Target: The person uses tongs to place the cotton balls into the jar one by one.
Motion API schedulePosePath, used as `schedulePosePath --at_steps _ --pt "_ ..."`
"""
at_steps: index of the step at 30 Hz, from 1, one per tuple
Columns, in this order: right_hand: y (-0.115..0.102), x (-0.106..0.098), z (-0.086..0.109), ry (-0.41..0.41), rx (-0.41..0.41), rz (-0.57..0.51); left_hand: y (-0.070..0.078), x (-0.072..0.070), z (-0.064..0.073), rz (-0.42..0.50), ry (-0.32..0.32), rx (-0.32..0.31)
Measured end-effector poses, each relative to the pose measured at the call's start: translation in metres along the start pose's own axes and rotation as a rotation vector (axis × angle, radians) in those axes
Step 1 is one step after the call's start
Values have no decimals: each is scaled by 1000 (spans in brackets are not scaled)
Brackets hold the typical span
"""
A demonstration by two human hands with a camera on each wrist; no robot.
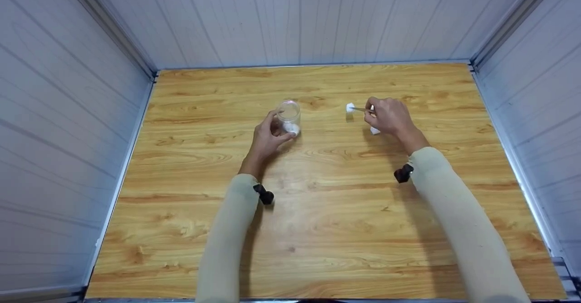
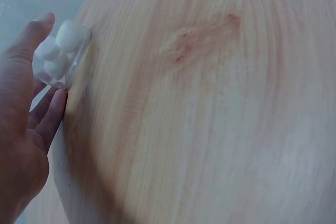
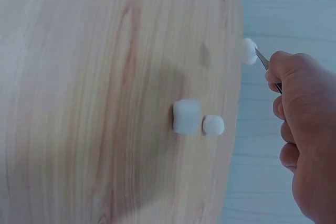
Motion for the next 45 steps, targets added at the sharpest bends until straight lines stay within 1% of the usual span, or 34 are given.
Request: schedulePosePath --at_steps 1,4,7,8,11,13,15,16,18,20,22,24,25,29,31,32,34,37,38,40,42,43,44,45 --pt "0 -2 -1 9 -5 -3 -1 0 -1 10 -6 -1" --pt "-2 -5 -2 37 -15 -7 -11 0 -8 21 -12 6" --pt "-3 -7 -3 61 -24 -4 -15 1 -11 24 -13 6" --pt "-3 -8 -4 67 -25 -4 -15 1 -11 21 -13 5" --pt "-4 -8 -4 78 -30 -6 -8 0 -6 18 -22 -6" --pt "-6 -9 -5 82 -33 -10 -7 0 -5 16 -24 -13" --pt "-8 -9 -6 78 -37 -9 -15 1 -9 36 -26 -8" --pt "-9 -10 -7 78 -38 -8 -14 1 -9 41 -28 -11" --pt "-11 -11 -9 75 -40 -2 -17 1 -11 41 -26 -18" --pt "-13 -12 -11 72 -42 3 -20 1 -13 41 -17 -12" --pt "-16 -14 -12 73 -49 7 -12 0 -8 23 -22 -25" --pt "-20 -16 -14 75 -59 7 -10 0 -7 27 -26 -25" --pt "-21 -17 -14 78 -64 7 -13 1 -8 31 -24 -17" --pt "-27 -20 -16 91 -84 4 -14 0 -9 29 -27 -19" --pt "-30 -22 -18 99 -97 2 -17 1 -11 24 -18 -11" --pt "-31 -23 -19 100 -101 -1 -15 1 -10 22 -22 -21" --pt "-34 -24 -21 105 -111 -3 -16 1 -12 23 -28 -31" --pt "-38 -26 -24 111 -121 -10 -31 5 -22 24 -25 -20" --pt "-40 -26 -26 115 -124 -10 -27 4 -20 22 -27 -23" --pt "-44 -28 -28 123 -131 -12 -37 6 -25 17 -14 1" --pt "-48 -29 -30 129 -139 -15 -39 7 -27 11 -7 23" --pt "-50 -30 -30 133 -144 -16 -34 5 -23 17 -8 26" --pt "-52 -30 -31 134 -147 -17 -32 4 -22 18 -4 33" --pt "-54 -31 -32 136 -152 -19 -37 5 -24 30 -5 42"
Point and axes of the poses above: each hand's wrist, its own z-axis away from the middle knuckle, its own x-axis out of the palm, y = z × x, the point moved 5 cm from there along -z, towards the middle knuckle, and after that the axes turned 9 degrees about -x, right-handed, at the moved point
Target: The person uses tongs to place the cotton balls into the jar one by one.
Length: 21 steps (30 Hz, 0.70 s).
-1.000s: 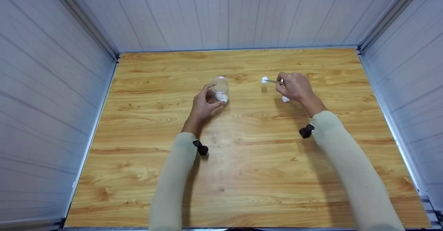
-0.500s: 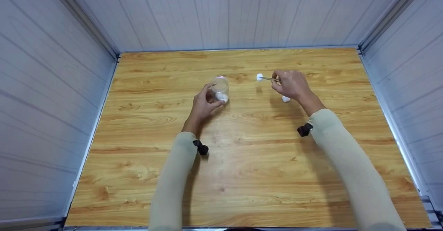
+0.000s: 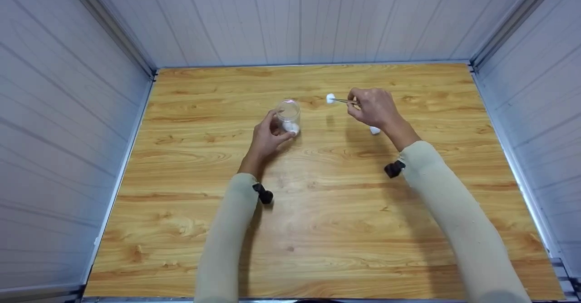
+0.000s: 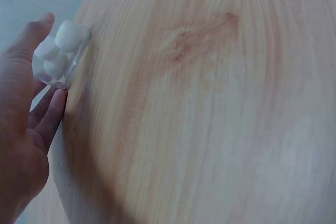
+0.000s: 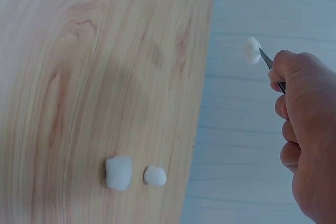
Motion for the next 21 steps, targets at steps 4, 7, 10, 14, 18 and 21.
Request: schedulePosePath --at_steps 4,7,10,14,18,21 --pt "-7 0 -3 9 -20 -9 19 -4 12 28 -17 -20" --pt "-13 -1 -6 21 -39 -14 21 -3 13 16 -20 -29" --pt "-18 -2 -9 41 -63 -21 13 -2 8 -9 -10 -21" --pt "-26 -3 -13 62 -91 -32 13 -2 8 -8 -6 -13" --pt "-33 -1 -16 66 -106 -38 20 -4 12 -14 -7 -26" --pt "-39 0 -18 67 -119 -40 22 -4 14 -24 -6 -29"
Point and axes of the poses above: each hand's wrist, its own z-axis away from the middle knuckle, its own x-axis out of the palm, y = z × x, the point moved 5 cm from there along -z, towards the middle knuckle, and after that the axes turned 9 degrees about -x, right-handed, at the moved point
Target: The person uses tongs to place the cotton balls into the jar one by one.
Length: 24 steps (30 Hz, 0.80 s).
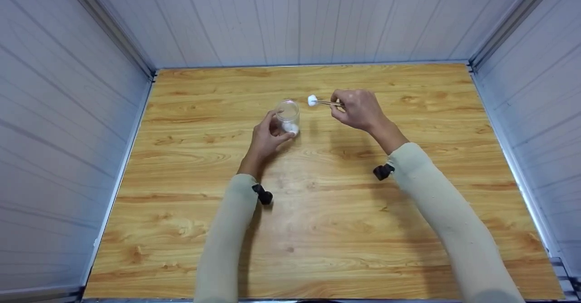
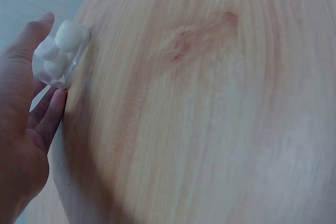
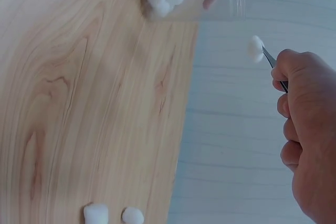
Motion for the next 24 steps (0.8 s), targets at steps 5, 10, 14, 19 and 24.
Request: schedulePosePath --at_steps 5,10,14,19,24 --pt "-9 2 -8 15 -29 -18 2 -1 3 3 9 8" --pt "-16 5 -14 19 -53 -17 -3 0 -1 5 -3 -3" --pt "-22 9 -18 16 -69 -35 -6 1 -3 -13 3 -19" --pt "-27 12 -21 18 -82 -50 -8 3 -7 -7 3 -32" --pt "-30 16 -22 19 -83 -56 -3 4 -3 23 0 -49"
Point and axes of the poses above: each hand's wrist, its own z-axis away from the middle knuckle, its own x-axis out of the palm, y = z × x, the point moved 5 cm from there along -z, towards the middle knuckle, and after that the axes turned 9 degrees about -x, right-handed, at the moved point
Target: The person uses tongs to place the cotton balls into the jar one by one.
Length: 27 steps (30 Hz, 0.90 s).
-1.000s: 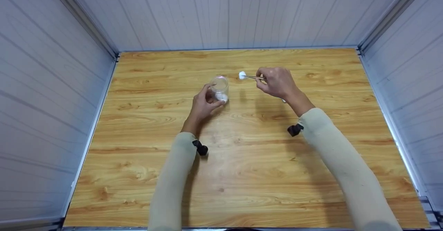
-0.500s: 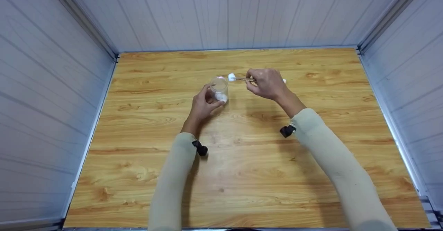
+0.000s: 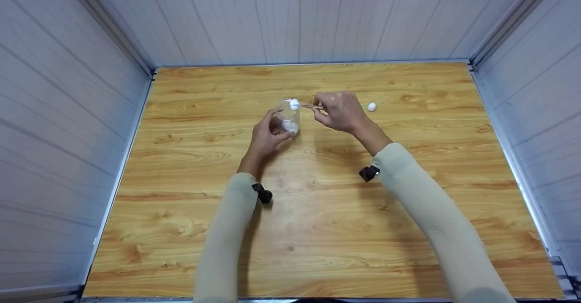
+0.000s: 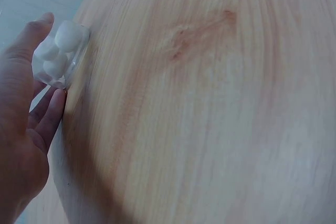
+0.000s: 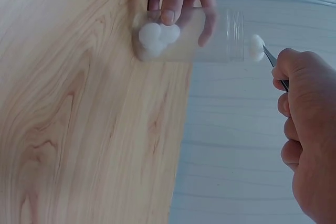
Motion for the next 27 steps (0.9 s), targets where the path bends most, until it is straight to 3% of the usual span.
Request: schedulePosePath --at_steps 6,10,15,17,22,23,27 --pt "-1 6 2 -12 10 -15 17 -1 12 21 -14 7" --pt "0 8 1 -10 19 -28 19 -2 13 -18 3 18" --pt "1 10 1 -1 29 -28 -10 2 -8 -24 4 39" --pt "2 11 1 -2 29 -26 -13 2 -9 -11 8 50" --pt "2 14 1 -14 32 -34 6 -3 5 16 7 44" --pt "2 14 2 -14 32 -39 1 -2 1 13 11 47" --pt "2 14 4 -15 43 -60 2 -3 4 15 13 55"
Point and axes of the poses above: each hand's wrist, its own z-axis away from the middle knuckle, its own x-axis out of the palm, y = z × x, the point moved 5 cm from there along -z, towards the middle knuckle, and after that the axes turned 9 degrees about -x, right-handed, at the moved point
